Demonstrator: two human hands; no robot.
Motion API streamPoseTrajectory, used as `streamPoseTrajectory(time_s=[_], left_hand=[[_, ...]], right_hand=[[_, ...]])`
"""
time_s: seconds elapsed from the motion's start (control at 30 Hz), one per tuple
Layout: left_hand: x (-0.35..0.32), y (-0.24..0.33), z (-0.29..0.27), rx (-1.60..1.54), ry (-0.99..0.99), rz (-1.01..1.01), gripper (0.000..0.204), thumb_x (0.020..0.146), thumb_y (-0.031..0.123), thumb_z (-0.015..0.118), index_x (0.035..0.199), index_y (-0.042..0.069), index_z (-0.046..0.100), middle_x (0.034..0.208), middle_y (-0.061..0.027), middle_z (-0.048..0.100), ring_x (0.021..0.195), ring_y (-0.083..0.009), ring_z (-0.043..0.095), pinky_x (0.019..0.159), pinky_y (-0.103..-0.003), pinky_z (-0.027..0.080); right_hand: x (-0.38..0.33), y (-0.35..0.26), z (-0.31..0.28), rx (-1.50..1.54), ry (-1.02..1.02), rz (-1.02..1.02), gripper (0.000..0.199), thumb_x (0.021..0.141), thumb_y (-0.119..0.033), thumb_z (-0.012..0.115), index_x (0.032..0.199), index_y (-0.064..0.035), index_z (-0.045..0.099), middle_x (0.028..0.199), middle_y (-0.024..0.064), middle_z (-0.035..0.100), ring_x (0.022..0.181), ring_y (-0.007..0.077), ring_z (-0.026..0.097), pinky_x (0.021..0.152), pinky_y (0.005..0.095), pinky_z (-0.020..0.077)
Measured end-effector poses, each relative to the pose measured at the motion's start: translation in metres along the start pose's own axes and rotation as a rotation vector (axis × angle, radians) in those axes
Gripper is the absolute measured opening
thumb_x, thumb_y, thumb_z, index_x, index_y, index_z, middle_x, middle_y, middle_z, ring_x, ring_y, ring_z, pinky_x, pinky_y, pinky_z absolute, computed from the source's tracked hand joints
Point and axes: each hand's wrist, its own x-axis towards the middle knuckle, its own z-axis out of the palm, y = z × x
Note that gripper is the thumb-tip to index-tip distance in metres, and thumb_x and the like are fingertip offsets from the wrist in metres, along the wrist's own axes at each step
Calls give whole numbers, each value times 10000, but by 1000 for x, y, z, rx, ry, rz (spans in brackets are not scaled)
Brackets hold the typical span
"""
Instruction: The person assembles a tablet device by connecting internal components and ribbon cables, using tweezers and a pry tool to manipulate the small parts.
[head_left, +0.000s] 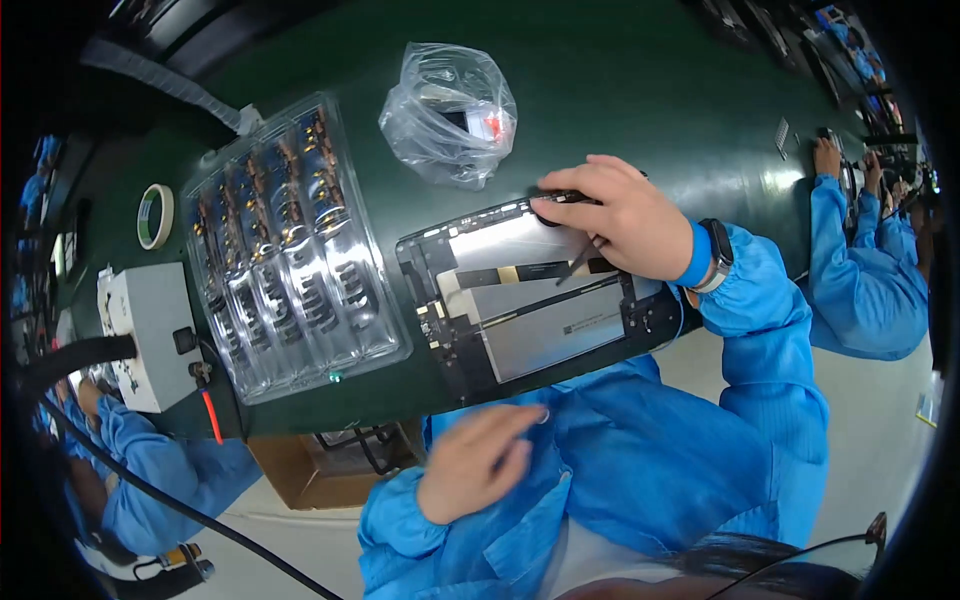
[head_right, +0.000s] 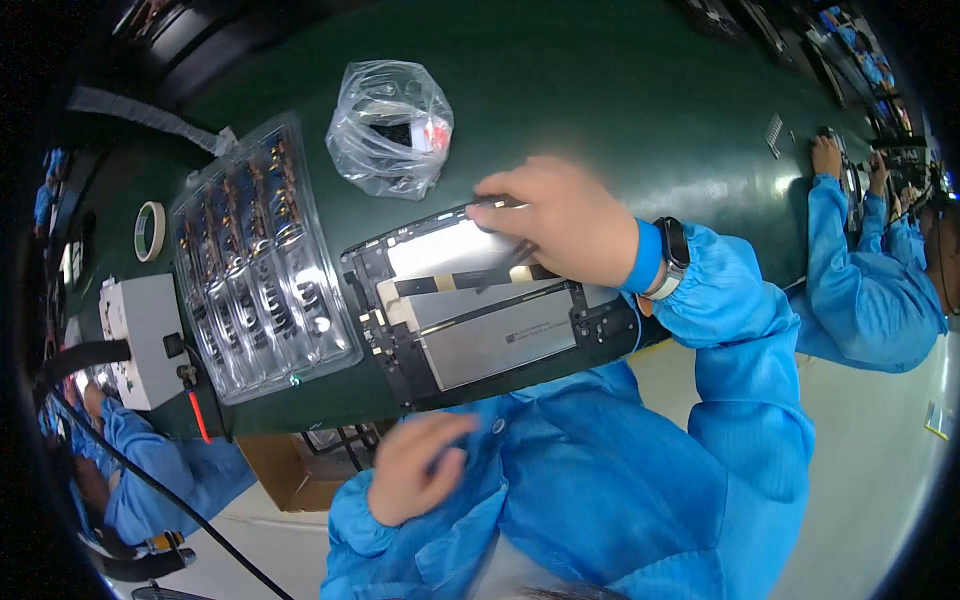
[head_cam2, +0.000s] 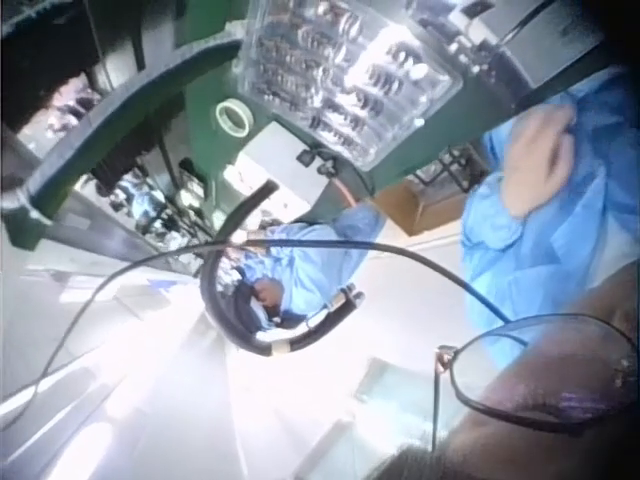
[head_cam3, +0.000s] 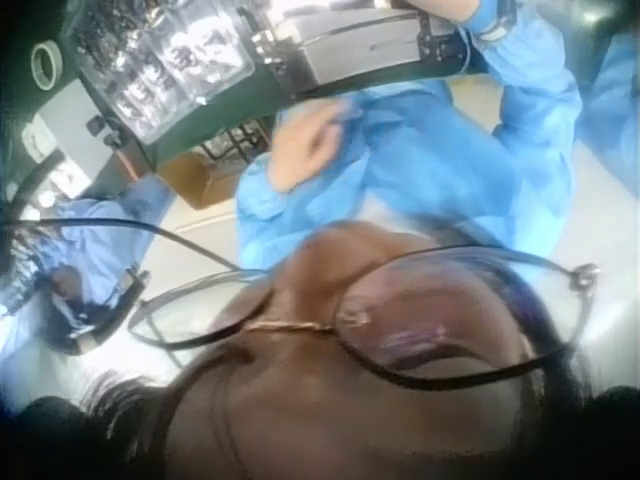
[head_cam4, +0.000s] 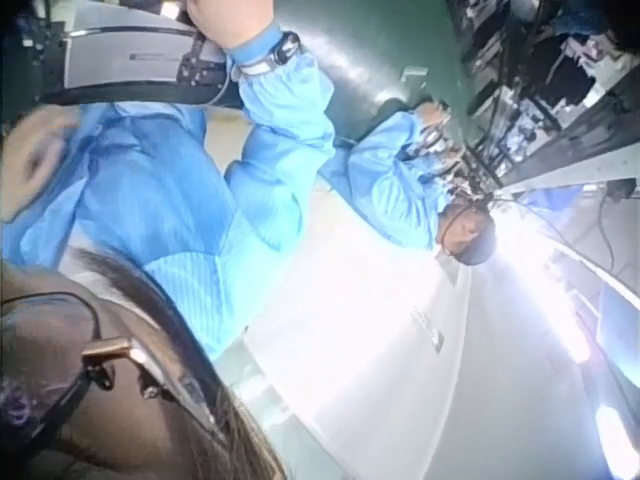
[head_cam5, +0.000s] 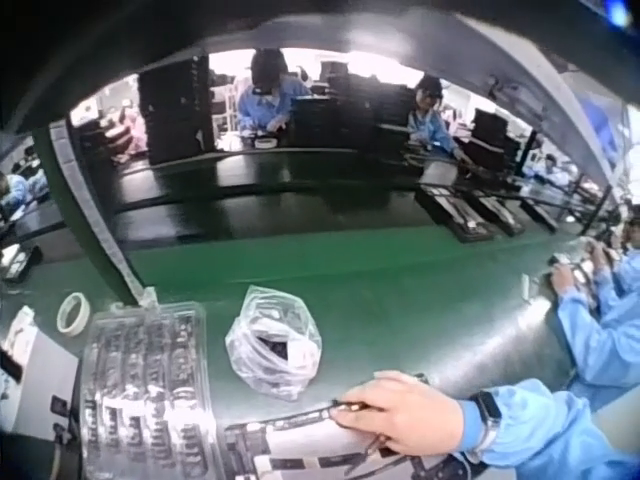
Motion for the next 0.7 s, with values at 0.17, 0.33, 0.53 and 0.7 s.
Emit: streamPoseTrajectory(time_s=[0.17, 0.33, 0.53, 0.7], left_hand=[[-27, -25, -21, 383, 482, -294, 394, 687, 99, 637, 1068, 15, 584, 738, -83, 552, 670, -250, 539, 624, -346, 441], [-18, -38, -8, 446, 381, -169, 495, 647, 156, 688, 1095, -13, 563, 709, -72, 530, 642, -238, 522, 593, -343, 429], [-25, -36, 7, 205, 309, 10, 560, 629, 164, 712, 1114, -53, 535, 746, -74, 554, 633, -204, 522, 583, -304, 437], [18, -18, 11, -425, 595, 197, 566, 631, 123, 696, 1139, -46, 513, 940, -122, 580, 717, -192, 540, 645, -299, 456]], right_hand=[[-33, -8, -22, 148, 81, 561, 493, 647, -15, 622, 1132, -59, 538, 912, 154, 529, 803, 312, 533, 687, 379, 439], [-91, -11, -8, 353, -74, 772, 564, 748, -96, 630, 1264, -15, 414, 964, 159, 494, 900, 274, 512, 774, 334, 421], [-126, -5, -7, 1182, 410, 731, 711, 784, -102, 582, 1377, 0, 203, 1372, 103, 328, 1225, 187, 359, 993, 293, 301], [-77, 27, -31, 1354, 729, 639, 663, 801, -176, 597, 1350, -3, 268, 1260, 104, 457, 1030, 169, 527, 876, 286, 423]])
